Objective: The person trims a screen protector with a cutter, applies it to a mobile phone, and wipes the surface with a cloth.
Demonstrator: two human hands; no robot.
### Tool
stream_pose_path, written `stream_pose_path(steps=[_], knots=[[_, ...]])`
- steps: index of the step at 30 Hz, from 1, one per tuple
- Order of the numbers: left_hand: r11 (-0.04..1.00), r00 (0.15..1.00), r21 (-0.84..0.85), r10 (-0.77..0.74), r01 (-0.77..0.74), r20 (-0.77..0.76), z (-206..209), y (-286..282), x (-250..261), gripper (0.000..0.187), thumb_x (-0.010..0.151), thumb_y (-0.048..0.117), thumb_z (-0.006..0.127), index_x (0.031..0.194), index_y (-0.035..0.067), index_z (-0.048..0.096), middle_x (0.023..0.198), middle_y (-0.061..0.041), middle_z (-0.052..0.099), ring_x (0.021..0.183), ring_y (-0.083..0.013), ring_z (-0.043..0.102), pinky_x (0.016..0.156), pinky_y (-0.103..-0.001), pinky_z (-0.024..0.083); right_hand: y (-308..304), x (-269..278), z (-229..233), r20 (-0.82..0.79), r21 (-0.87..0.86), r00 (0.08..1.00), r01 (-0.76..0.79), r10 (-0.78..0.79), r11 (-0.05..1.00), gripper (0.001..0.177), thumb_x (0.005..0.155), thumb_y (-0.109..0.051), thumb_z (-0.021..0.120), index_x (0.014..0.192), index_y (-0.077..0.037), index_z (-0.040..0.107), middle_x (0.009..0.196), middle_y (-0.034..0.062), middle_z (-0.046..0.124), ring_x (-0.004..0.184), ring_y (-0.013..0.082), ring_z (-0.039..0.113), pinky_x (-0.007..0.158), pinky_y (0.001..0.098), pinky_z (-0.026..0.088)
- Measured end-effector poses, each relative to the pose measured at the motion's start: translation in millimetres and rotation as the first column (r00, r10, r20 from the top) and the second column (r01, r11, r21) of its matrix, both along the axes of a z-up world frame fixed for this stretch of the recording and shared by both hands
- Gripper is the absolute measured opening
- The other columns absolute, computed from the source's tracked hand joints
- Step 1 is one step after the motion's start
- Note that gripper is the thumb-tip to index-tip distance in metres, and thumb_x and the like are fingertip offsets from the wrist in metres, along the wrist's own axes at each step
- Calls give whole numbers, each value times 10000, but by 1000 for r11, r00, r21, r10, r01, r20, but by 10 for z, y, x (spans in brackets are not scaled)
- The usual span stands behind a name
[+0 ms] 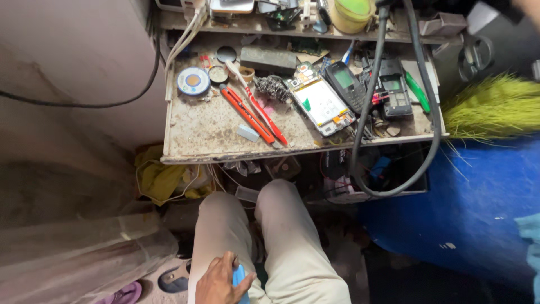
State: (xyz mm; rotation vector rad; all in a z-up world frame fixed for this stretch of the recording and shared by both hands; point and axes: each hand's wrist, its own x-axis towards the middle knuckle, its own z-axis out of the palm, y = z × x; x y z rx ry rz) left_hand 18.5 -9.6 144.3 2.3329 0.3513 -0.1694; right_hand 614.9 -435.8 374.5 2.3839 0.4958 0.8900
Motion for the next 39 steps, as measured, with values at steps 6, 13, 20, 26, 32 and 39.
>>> stream_pose_path(steps=[6, 13, 20, 26, 32, 39], knots=[[999, 996, 49, -6, 1, 92, 362, -52, -81, 503, 750, 421, 826, 1033, 93, 572, 881, -98, 664, 851, -334, 649, 675, -466, 522, 801, -1370, -714, -322, 312, 916, -137, 240, 940, 156, 918, -102, 647, 1044, -27, 700, 961, 164, 740, 883, 297, 715, 776, 476, 531], [1000, 984, -25, -9, 14, 181, 578, -59, -251, 486, 761, 376, 841, 1015, 75, 555, 897, -105, 648, 886, -330, 632, 752, -455, 503, 1571, -3253, -1493, -615, 777, 450, 206, 647, 595, 118, 926, -74, 667, 1027, -14, 675, 922, 145, 746, 822, 245, 735, 723, 396, 588], [997, 987, -69, 34, -23, 158, 787, -76, -315, 480, 744, 345, 867, 985, 83, 545, 839, -90, 609, 829, -308, 614, 730, -441, 495, 2019, -4750, -1279, -413, 377, -26, 905, 911, 197, 96, 934, -47, 687, 1010, -2, 651, 883, 127, 752, 761, 193, 756, 669, 315, 646], [996, 975, -86, 53, -35, 215, 818, -49, -367, 478, 718, 311, 878, 983, 83, 551, 839, -92, 599, 822, -309, 606, 714, -435, 486, 2354, -5218, -1540, -322, 447, -14, 879, 947, 165, 164, 986, -64, 654, 1122, 20, 693, 922, 51, 751, 803, 112, 721, 728, 252, 606], [996, 963, -85, 53, -32, 264, 800, -65, -377, 466, 733, 297, 870, 995, 75, 556, 876, -98, 611, 856, -309, 613, 739, -423, 498, 2407, -5249, -1538, -399, 507, -9, 831, 917, 229, 174, 978, -55, 657, 1123, 19, 718, 900, 55, 761, 798, 105, 728, 732, 257, 622], [995, 972, -91, 49, -29, 230, 809, -54, -365, 466, 728, 294, 869, 991, 70, 556, 872, -98, 614, 857, -308, 611, 743, -428, 494, 2411, -5240, -1572, -373, 524, 4, 826, 928, 207, 171, 987, -50, 656, 1126, 30, 714, 902, 66, 760, 808, 111, 734, 740, 263, 634]])
